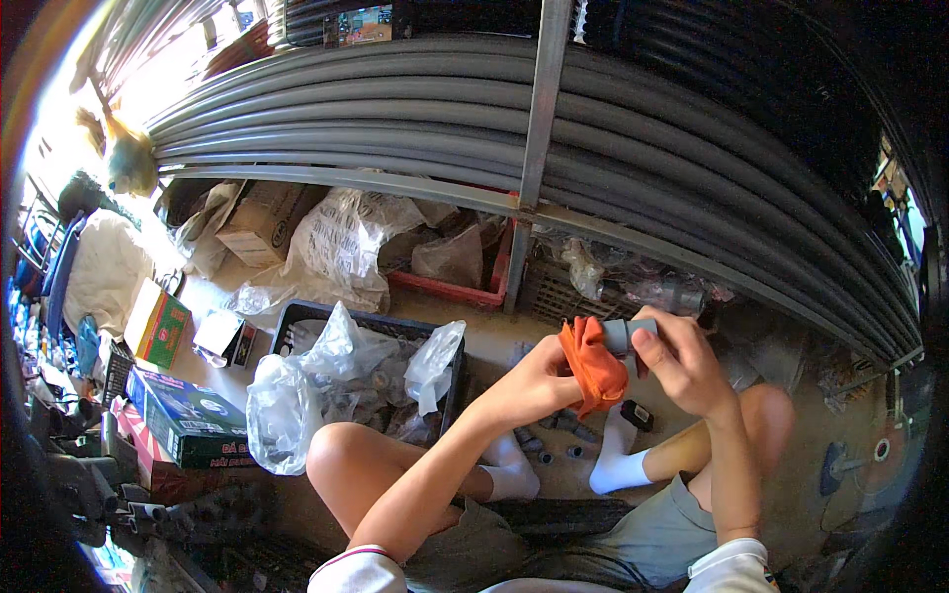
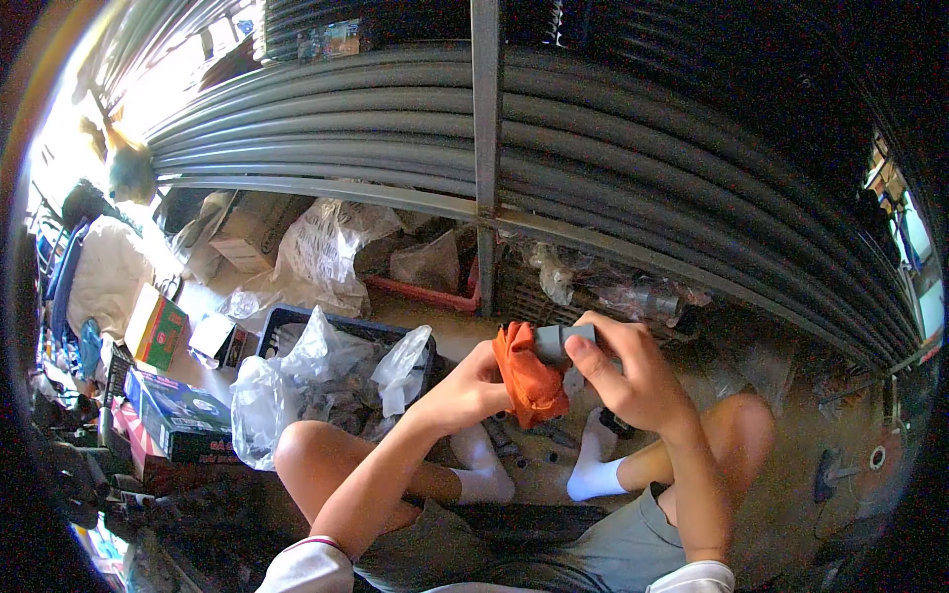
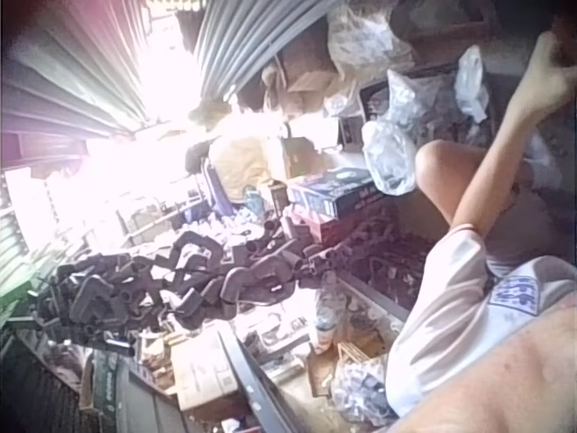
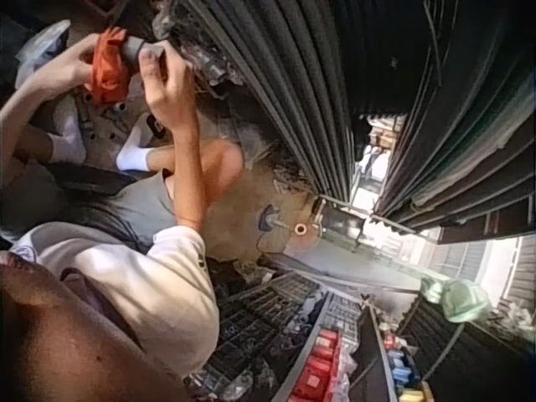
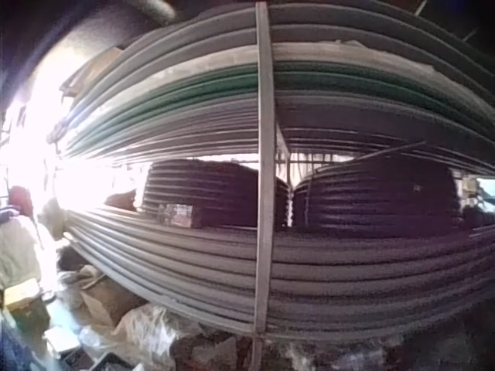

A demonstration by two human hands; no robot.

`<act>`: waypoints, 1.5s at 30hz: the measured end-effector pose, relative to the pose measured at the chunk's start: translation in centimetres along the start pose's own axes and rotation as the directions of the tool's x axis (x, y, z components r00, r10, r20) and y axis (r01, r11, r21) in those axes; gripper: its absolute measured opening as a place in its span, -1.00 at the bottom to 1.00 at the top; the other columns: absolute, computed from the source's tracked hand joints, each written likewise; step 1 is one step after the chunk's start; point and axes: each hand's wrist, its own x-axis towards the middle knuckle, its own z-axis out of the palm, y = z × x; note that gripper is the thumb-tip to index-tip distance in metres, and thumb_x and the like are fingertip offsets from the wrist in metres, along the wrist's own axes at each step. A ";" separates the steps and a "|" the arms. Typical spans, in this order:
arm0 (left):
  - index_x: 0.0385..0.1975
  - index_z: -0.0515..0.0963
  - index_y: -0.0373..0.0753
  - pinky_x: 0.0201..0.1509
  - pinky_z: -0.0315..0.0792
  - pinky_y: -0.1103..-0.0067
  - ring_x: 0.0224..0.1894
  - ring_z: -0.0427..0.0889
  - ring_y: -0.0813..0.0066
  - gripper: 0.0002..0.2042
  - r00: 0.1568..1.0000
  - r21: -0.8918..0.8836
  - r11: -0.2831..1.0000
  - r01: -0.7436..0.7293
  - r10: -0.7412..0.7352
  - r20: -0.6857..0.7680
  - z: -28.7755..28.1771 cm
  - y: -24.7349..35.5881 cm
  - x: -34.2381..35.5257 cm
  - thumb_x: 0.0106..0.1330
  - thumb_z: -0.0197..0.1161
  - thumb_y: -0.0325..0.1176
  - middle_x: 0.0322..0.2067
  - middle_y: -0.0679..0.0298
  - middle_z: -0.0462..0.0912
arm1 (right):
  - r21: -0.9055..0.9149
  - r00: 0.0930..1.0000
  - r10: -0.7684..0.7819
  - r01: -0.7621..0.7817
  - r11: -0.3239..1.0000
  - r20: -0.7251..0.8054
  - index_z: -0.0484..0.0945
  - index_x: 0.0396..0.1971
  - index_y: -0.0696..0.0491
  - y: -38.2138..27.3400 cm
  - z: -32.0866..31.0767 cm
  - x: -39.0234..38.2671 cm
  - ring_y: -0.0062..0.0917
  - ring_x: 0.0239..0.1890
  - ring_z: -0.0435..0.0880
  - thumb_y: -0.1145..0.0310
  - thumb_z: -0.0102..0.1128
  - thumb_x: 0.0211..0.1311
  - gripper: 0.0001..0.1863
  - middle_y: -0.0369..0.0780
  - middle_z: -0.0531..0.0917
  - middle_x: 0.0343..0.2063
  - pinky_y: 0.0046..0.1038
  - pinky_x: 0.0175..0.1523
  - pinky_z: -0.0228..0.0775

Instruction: Cleaning plastic plumbing couplers or connectors with an orange cloth.

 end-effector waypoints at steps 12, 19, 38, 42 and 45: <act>-0.16 0.51 -0.32 -0.21 0.51 0.40 -0.36 0.62 0.26 -0.77 0.976 0.549 0.807 -0.217 0.173 0.131 0.1 -1.3 0.4 0.28 0.23 -0.33 -0.40 0.15 0.62 | 0.132 0.965 0.171 -0.199 0.971 0.202 0.52 -0.58 0.14 1.5 -0.1 -0.3 -0.66 -0.65 0.44 0.01 0.01 0.49 -0.46 -0.33 0.50 -0.72 -0.49 -0.51 0.25; -0.20 0.50 -0.27 -0.16 0.50 0.22 -0.23 0.57 -0.15 -0.79 0.956 0.837 0.497 -0.228 0.275 0.098 0.4 -1.1 0.4 0.19 0.20 -0.38 -0.19 0.05 0.54 | 0.117 0.922 0.307 -0.340 0.933 0.234 0.51 -0.64 0.12 1.2 -0.4 0.2 -0.71 -0.63 0.47 -0.01 0.02 0.49 -0.43 -0.34 0.50 -0.71 -0.56 -0.49 0.30; 0.04 0.50 -0.29 0.05 0.51 0.44 -0.09 0.64 0.42 -0.68 0.989 -0.198 0.971 0.136 -0.122 0.083 0.3 -1.0 -0.7 0.39 0.16 -0.26 -0.13 0.18 0.65 | -0.106 0.994 -0.032 0.043 0.993 0.100 0.65 -0.27 0.15 0.1 -1.0 -0.2 -0.47 -0.49 0.67 0.10 0.24 0.37 -0.64 -0.16 0.68 -0.55 -0.45 -0.31 0.46; -0.21 0.55 -0.33 -0.18 0.53 0.38 -0.31 0.66 0.42 -0.77 0.998 0.305 0.952 0.005 -0.025 0.060 0.6 -1.4 0.0 0.37 0.16 -0.27 -0.39 0.18 0.66 | -0.030 0.991 0.122 -0.120 0.992 0.047 0.54 -0.63 0.19 1.1 0.2 -0.2 -0.57 -0.68 0.50 0.03 0.04 0.47 -0.43 -0.22 0.51 -0.78 -0.42 -0.48 0.32; -0.27 0.55 -0.35 -0.31 0.49 0.40 -0.41 0.65 0.37 -0.81 0.961 0.733 0.643 -0.221 0.270 0.053 0.6 -1.8 0.4 0.30 0.16 -0.34 -0.52 0.22 0.59 | -0.078 0.971 0.235 -0.232 0.970 0.031 0.51 -0.62 0.20 1.8 0.3 0.0 -0.61 -0.66 0.44 0.02 0.05 0.48 -0.43 -0.25 0.47 -0.78 -0.44 -0.47 0.28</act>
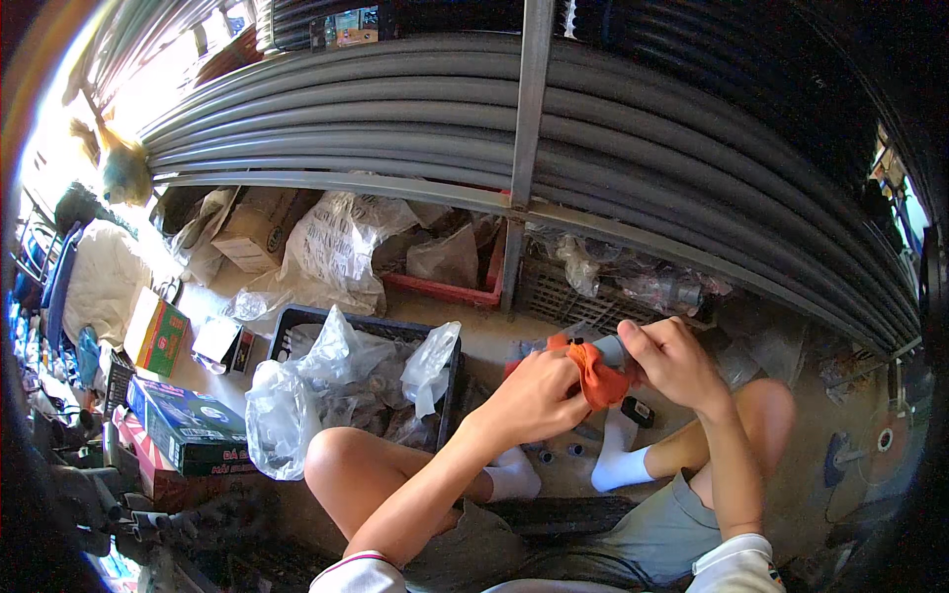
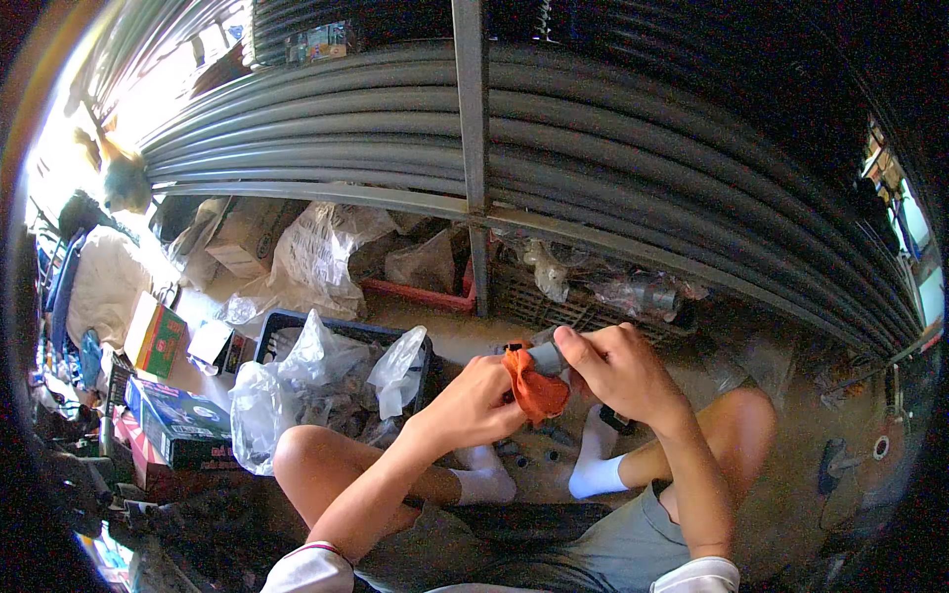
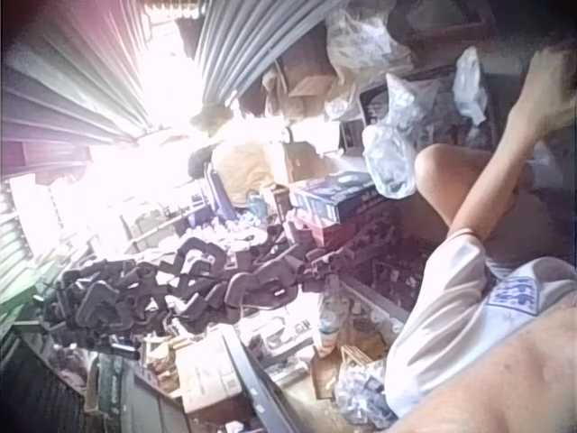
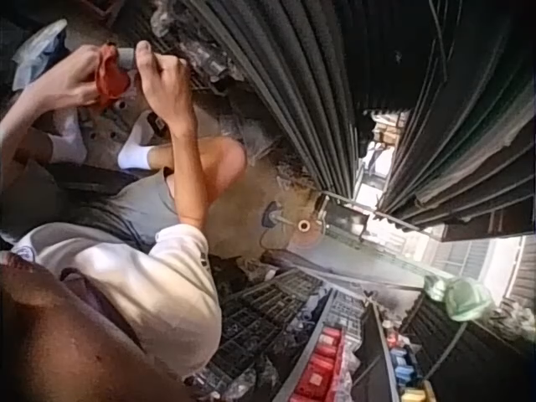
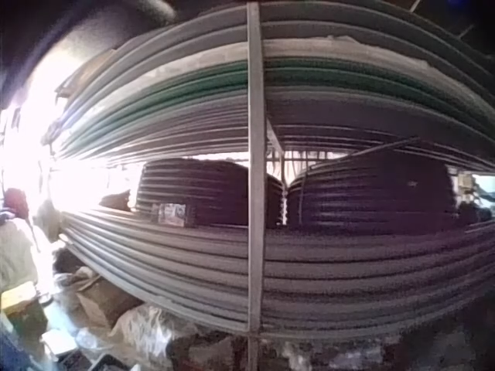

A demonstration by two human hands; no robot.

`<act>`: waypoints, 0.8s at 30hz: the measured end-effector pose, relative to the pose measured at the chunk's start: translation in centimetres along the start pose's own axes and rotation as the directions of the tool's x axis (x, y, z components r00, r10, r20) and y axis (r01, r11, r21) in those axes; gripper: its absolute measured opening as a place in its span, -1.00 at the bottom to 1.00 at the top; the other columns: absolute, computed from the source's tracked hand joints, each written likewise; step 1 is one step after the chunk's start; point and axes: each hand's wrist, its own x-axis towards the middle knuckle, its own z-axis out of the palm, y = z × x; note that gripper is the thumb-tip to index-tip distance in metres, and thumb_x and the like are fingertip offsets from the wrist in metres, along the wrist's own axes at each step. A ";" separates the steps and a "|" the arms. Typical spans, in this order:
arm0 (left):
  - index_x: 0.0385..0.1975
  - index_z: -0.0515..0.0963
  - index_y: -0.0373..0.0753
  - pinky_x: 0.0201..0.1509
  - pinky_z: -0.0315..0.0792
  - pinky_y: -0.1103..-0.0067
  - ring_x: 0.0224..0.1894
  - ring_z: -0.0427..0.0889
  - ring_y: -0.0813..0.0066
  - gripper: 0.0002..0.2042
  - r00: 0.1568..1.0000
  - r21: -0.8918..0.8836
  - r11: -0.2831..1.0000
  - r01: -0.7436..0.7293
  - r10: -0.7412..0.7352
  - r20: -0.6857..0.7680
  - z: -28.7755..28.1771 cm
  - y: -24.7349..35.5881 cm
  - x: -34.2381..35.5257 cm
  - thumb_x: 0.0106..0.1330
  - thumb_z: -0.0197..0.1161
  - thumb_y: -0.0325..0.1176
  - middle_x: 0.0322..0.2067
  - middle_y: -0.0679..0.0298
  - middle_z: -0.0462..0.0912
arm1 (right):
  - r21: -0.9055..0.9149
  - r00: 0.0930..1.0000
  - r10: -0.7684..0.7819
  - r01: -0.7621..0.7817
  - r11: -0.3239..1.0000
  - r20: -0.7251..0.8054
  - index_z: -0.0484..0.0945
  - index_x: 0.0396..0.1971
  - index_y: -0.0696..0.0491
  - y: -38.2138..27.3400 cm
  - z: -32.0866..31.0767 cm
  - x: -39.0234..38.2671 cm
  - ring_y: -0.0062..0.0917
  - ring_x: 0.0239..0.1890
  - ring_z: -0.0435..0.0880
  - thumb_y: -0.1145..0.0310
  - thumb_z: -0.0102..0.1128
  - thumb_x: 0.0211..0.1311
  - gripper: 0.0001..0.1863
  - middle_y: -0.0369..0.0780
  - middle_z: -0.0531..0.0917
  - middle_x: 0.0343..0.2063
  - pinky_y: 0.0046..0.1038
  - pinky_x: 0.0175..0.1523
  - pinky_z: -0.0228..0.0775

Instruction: Cleaning plastic plumbing couplers or connectors with an orange cloth.

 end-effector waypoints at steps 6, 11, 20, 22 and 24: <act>-0.04 0.54 -0.24 -0.25 0.55 0.48 -0.35 0.67 0.45 -0.72 0.926 -0.720 0.593 0.360 -0.323 0.197 1.4 -0.3 -0.5 0.37 0.14 -0.25 -0.41 0.31 0.64 | 0.040 0.961 -0.275 0.273 0.961 0.036 0.55 -0.14 0.14 -1.5 -0.9 -0.1 -0.55 -0.40 0.58 0.12 0.27 0.36 -0.65 -0.17 0.61 -0.49 -0.43 -0.24 0.41; 0.03 0.51 -0.21 -0.19 0.53 0.60 -0.26 0.63 0.59 -0.68 0.835 -0.911 -0.248 0.330 -0.375 0.404 0.9 -0.1 -1.0 0.47 0.11 -0.14 -0.29 0.36 0.61 | -0.033 0.925 -0.378 0.377 0.926 -0.044 0.58 -0.11 0.10 -2.2 -0.5 -0.3 -0.40 -0.35 0.68 0.26 0.37 0.23 -0.68 -0.14 0.66 -0.41 -0.35 -0.19 0.47; -0.07 0.50 -0.29 -0.13 0.48 0.61 -0.22 0.55 0.65 -0.80 0.926 -0.732 0.572 0.371 -0.289 0.243 -1.4 0.6 -0.4 0.38 0.14 -0.39 -0.21 0.33 0.61 | -0.175 0.950 -0.309 0.298 0.938 -0.039 0.61 -0.30 0.15 -1.1 0.2 -0.6 -0.44 -0.54 0.59 0.20 0.24 0.35 -0.72 -0.11 0.61 -0.57 -0.39 -0.35 0.41; -0.12 0.53 -0.31 -0.17 0.47 0.60 -0.27 0.52 0.63 -0.81 0.980 -0.622 0.758 0.196 -0.139 0.140 -1.3 1.0 -0.2 0.38 0.13 -0.37 -0.27 0.36 0.60 | -0.116 0.980 -0.201 0.201 0.973 0.016 0.61 -0.36 0.17 -0.7 0.3 -0.6 -0.50 -0.58 0.54 0.16 0.18 0.40 -0.67 -0.13 0.57 -0.62 -0.41 -0.39 0.38; -0.14 0.54 -0.31 -0.15 0.47 0.59 -0.27 0.53 0.62 -0.81 0.974 -0.500 0.840 0.213 -0.144 0.173 -1.3 0.0 -0.3 0.37 0.14 -0.36 -0.29 0.37 0.60 | 0.121 0.996 -0.006 -0.005 0.993 0.090 0.59 -0.43 0.20 -0.2 0.7 -0.4 -0.60 -0.57 0.48 0.13 0.11 0.46 -0.59 -0.17 0.53 -0.65 -0.45 -0.41 0.33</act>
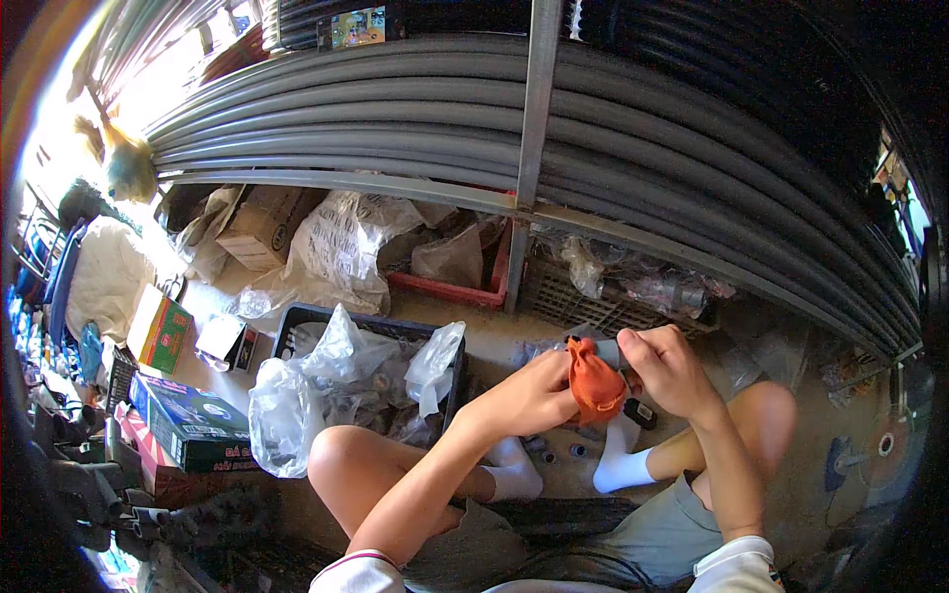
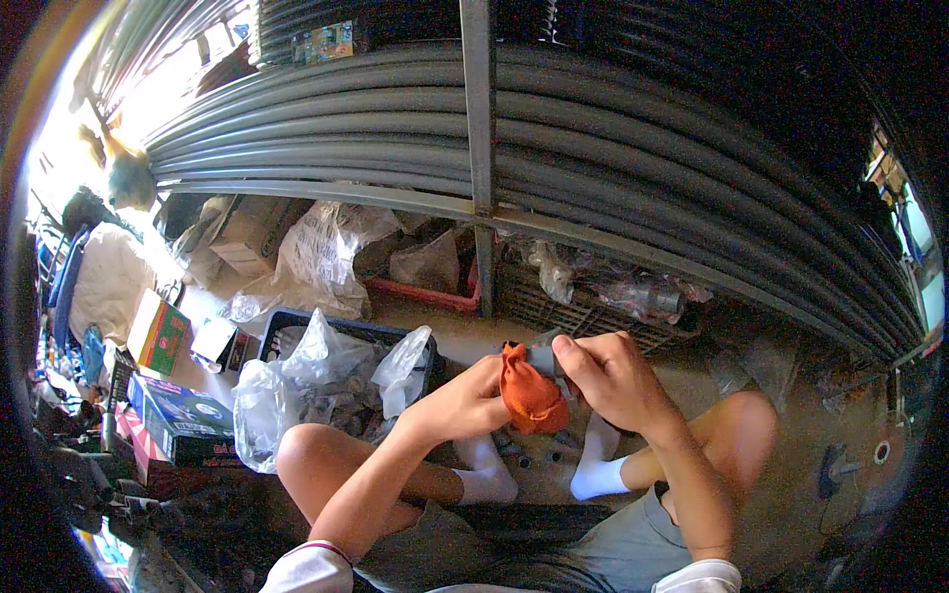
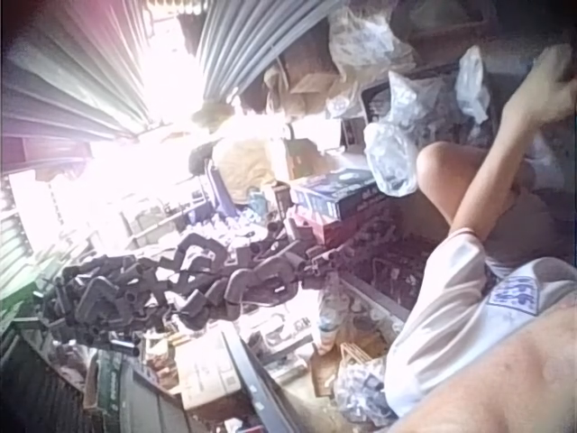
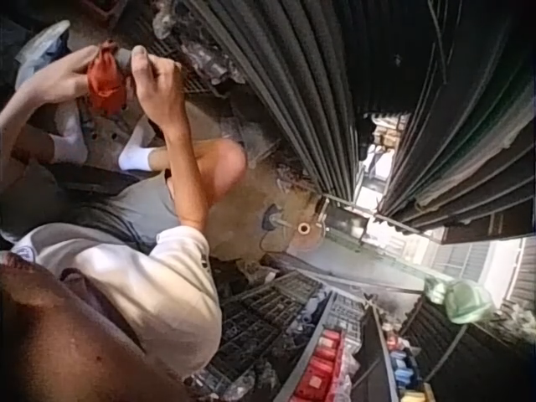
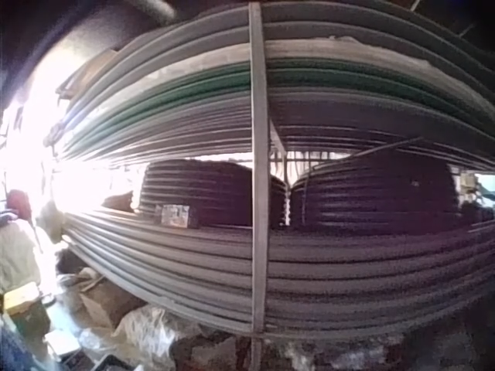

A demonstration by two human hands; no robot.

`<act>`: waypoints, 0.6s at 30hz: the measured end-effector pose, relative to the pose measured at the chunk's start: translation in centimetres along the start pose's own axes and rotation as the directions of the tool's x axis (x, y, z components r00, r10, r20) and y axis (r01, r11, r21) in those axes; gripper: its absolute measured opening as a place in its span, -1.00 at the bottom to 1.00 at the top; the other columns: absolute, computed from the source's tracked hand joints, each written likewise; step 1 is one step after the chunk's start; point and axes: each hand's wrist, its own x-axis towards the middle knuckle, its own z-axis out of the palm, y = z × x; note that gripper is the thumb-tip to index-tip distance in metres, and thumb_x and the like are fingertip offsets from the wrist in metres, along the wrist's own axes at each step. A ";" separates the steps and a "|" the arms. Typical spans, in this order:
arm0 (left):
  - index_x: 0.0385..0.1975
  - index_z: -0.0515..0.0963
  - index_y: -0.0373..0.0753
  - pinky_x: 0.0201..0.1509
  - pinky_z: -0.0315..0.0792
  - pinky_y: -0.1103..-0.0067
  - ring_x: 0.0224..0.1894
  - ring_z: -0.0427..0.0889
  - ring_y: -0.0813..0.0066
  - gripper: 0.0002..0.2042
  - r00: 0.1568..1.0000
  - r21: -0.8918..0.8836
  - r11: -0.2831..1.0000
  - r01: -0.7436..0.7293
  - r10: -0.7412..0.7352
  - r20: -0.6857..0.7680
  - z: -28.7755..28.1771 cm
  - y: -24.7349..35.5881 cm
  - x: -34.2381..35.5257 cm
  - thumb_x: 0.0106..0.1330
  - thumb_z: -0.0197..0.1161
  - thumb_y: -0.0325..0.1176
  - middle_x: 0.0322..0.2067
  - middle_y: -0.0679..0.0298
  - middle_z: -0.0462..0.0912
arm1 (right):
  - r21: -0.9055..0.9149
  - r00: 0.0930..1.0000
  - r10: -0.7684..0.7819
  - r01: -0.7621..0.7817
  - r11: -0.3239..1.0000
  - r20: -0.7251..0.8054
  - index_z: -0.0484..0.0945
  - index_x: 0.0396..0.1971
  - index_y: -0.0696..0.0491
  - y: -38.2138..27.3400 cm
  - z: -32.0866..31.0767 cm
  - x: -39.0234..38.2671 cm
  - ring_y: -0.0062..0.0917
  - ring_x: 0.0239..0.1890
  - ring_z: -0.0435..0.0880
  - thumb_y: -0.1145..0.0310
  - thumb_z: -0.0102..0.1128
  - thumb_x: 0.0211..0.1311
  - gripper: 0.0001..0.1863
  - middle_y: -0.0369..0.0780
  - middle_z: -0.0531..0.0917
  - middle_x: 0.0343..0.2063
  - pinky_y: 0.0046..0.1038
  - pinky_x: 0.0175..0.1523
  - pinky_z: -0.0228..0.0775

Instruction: Cleaning plastic plumbing couplers or connectors with an orange cloth.

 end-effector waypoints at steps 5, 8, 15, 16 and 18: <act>-0.18 0.56 -0.33 -0.08 0.47 0.59 -0.26 0.54 0.58 -0.81 0.967 -0.145 0.957 0.252 -0.254 0.005 0.3 1.7 0.4 0.35 0.13 -0.37 -0.32 0.38 0.61 | -0.091 0.982 -0.176 0.169 0.981 -0.069 0.58 -0.32 0.20 -0.9 0.1 0.4 -0.60 -0.53 0.50 0.12 0.12 0.47 -0.62 -0.20 0.51 -0.63 -0.46 -0.38 0.35; -0.09 0.55 -0.30 -0.02 0.46 0.58 -0.16 0.57 0.55 -0.78 0.968 -0.200 0.975 0.093 -0.135 -0.210 0.7 1.2 0.4 0.37 0.09 -0.36 -0.22 0.33 0.62 | -0.169 0.950 -0.293 0.273 0.947 -0.109 0.57 -0.20 0.18 -1.2 0.4 0.5 -0.50 -0.50 0.56 0.20 0.21 0.39 -0.70 -0.16 0.56 -0.53 -0.43 -0.33 0.40; 0.04 0.49 -0.31 0.03 0.46 0.57 -0.10 0.58 0.55 -0.70 0.943 -0.423 0.889 0.177 -0.277 -0.187 0.0 -0.4 0.4 0.37 0.05 -0.37 -0.14 0.29 0.62 | -0.354 0.901 -0.409 0.339 0.872 -0.144 0.58 -0.12 0.19 -1.9 0.8 0.4 -0.26 -0.27 0.69 0.44 0.37 0.10 -0.67 -0.08 0.69 -0.29 -0.36 -0.17 0.48; 0.04 0.49 -0.31 0.03 0.46 0.57 -0.10 0.58 0.55 -0.70 0.943 -0.424 0.888 0.177 -0.277 -0.187 -0.4 -0.2 0.3 0.37 0.05 -0.37 -0.14 0.29 0.62 | -0.354 0.902 -0.408 0.338 0.872 -0.143 0.58 -0.12 0.19 -1.9 0.7 0.3 -0.26 -0.27 0.69 0.44 0.37 0.10 -0.67 -0.08 0.69 -0.29 -0.36 -0.17 0.48; 0.00 0.51 -0.33 0.04 0.45 0.57 -0.11 0.56 0.58 -0.73 0.986 -0.197 0.969 0.149 -0.161 -0.044 -0.9 0.4 0.3 0.38 0.11 -0.35 -0.13 0.29 0.62 | -0.348 0.931 -0.350 0.296 0.889 -0.102 0.61 -0.16 0.19 -1.6 0.4 0.3 -0.23 -0.30 0.69 0.38 0.35 0.16 -0.72 -0.07 0.70 -0.35 -0.39 -0.19 0.48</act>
